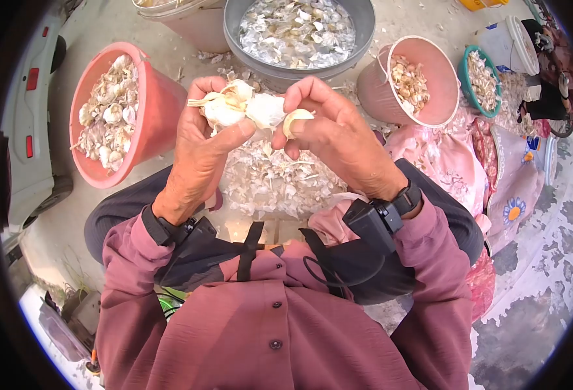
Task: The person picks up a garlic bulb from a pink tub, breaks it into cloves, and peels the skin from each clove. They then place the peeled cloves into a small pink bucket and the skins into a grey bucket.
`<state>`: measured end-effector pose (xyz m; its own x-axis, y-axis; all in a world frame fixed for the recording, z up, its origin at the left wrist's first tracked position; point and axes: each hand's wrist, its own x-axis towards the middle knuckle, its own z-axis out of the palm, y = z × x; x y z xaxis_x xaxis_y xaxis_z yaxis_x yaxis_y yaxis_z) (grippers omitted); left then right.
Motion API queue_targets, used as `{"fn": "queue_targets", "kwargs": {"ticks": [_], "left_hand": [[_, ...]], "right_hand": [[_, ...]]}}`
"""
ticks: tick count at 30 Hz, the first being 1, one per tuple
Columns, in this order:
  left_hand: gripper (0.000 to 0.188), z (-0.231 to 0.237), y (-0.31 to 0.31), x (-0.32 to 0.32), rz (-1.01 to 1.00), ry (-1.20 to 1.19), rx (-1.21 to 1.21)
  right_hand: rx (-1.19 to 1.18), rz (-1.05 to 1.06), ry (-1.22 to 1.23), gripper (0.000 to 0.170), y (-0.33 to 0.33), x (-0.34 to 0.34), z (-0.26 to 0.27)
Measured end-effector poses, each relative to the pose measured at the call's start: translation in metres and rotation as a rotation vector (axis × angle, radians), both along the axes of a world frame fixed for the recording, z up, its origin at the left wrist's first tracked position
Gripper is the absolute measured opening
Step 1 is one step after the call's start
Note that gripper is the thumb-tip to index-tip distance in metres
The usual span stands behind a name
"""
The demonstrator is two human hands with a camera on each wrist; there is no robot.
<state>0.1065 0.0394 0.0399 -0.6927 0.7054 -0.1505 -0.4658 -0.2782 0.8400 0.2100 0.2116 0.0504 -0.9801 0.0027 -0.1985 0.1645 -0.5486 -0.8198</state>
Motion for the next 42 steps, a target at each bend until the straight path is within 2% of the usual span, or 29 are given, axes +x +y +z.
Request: {"fn": "queue_targets", "kwargs": {"ticks": [1, 2, 4, 5, 7, 8, 10, 12, 13, 14, 16, 18, 22, 24, 26, 28, 29, 30, 31, 32, 35, 38, 39, 40, 42], "left_hand": [[0.049, -0.001, 0.0, -0.001, 0.001, 0.003, -0.002], [0.05, -0.001, -0.001, -0.002, -0.023, 0.021, -0.037], [0.05, -0.003, 0.0, 0.0, -0.047, 0.042, -0.073], [0.05, -0.004, 0.002, 0.002, -0.04, 0.036, -0.051], [0.051, -0.007, 0.003, 0.003, -0.035, 0.032, -0.029], [0.049, -0.009, 0.003, 0.005, -0.057, 0.083, -0.062], [0.048, -0.011, 0.005, 0.009, -0.082, 0.129, -0.093], [0.049, -0.01, 0.005, 0.015, -0.123, 0.448, -0.305], [0.044, -0.005, 0.004, 0.013, -0.141, 0.75, -0.382], [0.044, -0.005, 0.004, 0.015, -0.148, 0.738, -0.379], [0.04, -0.009, 0.004, 0.019, -0.197, 0.859, -0.426], [0.039, -0.018, 0.003, 0.022, -0.193, 0.827, -0.45], [0.038, -0.019, 0.004, 0.02, -0.166, 0.712, -0.444], [0.038, -0.018, 0.004, 0.024, -0.188, 0.557, -0.438], [0.043, -0.015, 0.002, 0.024, -0.196, 0.465, -0.397], [0.043, -0.024, 0.001, 0.024, -0.17, 0.476, -0.292], [0.043, -0.025, 0.002, 0.021, -0.157, 0.51, -0.285], [0.042, -0.021, 0.002, 0.022, -0.148, 0.347, -0.241], [0.041, -0.018, 0.0, 0.023, -0.143, 0.178, -0.195], [0.041, -0.015, -0.002, 0.022, -0.133, 0.196, -0.188], [0.04, -0.011, -0.005, 0.008, -0.214, 0.003, -0.108], [0.038, -0.002, -0.003, 0.0, -0.122, -0.059, -0.063], [0.038, 0.0, -0.002, -0.002, -0.117, -0.044, -0.055], [0.038, 0.001, -0.003, -0.002, -0.127, -0.009, -0.076], [0.039, 0.002, -0.004, -0.002, -0.148, 0.059, -0.126]], "right_hand": [[-0.116, 0.04, -0.004, 0.019, 0.003, 0.001, -0.004], [-0.12, 0.039, -0.004, 0.019, 0.005, 0.002, -0.006], [-0.043, -0.084, -0.266, 0.016, 0.006, 0.001, -0.005], [-0.045, -0.081, -0.261, 0.016, 0.007, 0.0, -0.006], [0.537, -0.283, -0.213, 0.024, 0.009, -0.002, -0.008], [0.537, -0.286, -0.218, 0.024, 0.004, -0.001, -0.006], [0.684, -0.237, -0.108, 0.031, -0.014, -0.003, 0.001], [0.753, -0.201, -0.123, 0.029, -0.019, -0.003, 0.0], [0.649, -0.182, -0.176, 0.028, -0.02, -0.004, -0.004], [0.549, -0.162, -0.226, 0.027, -0.019, -0.004, -0.007], [0.546, -0.13, -0.272, 0.026, -0.017, -0.002, -0.013], [0.622, -0.129, -0.148, 0.025, -0.019, -0.002, -0.015], [0.635, -0.125, -0.13, 0.024, -0.021, 0.0, -0.023], [0.604, -0.099, -0.167, 0.024, -0.017, 0.0, -0.018], [0.496, -0.112, -0.173, 0.024, -0.021, -0.001, -0.015], [0.49, -0.076, -0.146, 0.021, -0.018, 0.0, -0.017], [0.34, -0.099, -0.173, 0.019, -0.019, 0.002, -0.021], [0.186, -0.108, -0.204, 0.018, -0.02, 0.004, -0.022], [0.218, -0.074, -0.161, 0.017, -0.019, 0.004, -0.021], [0.226, -0.069, -0.141, 0.017, -0.019, 0.004, -0.018], [0.116, -0.049, -0.115, 0.02, -0.017, -0.004, -0.008], [0.103, -0.004, -0.09, 0.023, -0.014, -0.006, 0.001], [0.063, 0.0, -0.091, 0.015, -0.015, -0.006, 0.005], [0.065, 0.005, -0.082, 0.015, -0.015, -0.005, 0.007], [-0.069, 0.104, -0.19, 0.01, -0.012, -0.002, 0.009]]}}
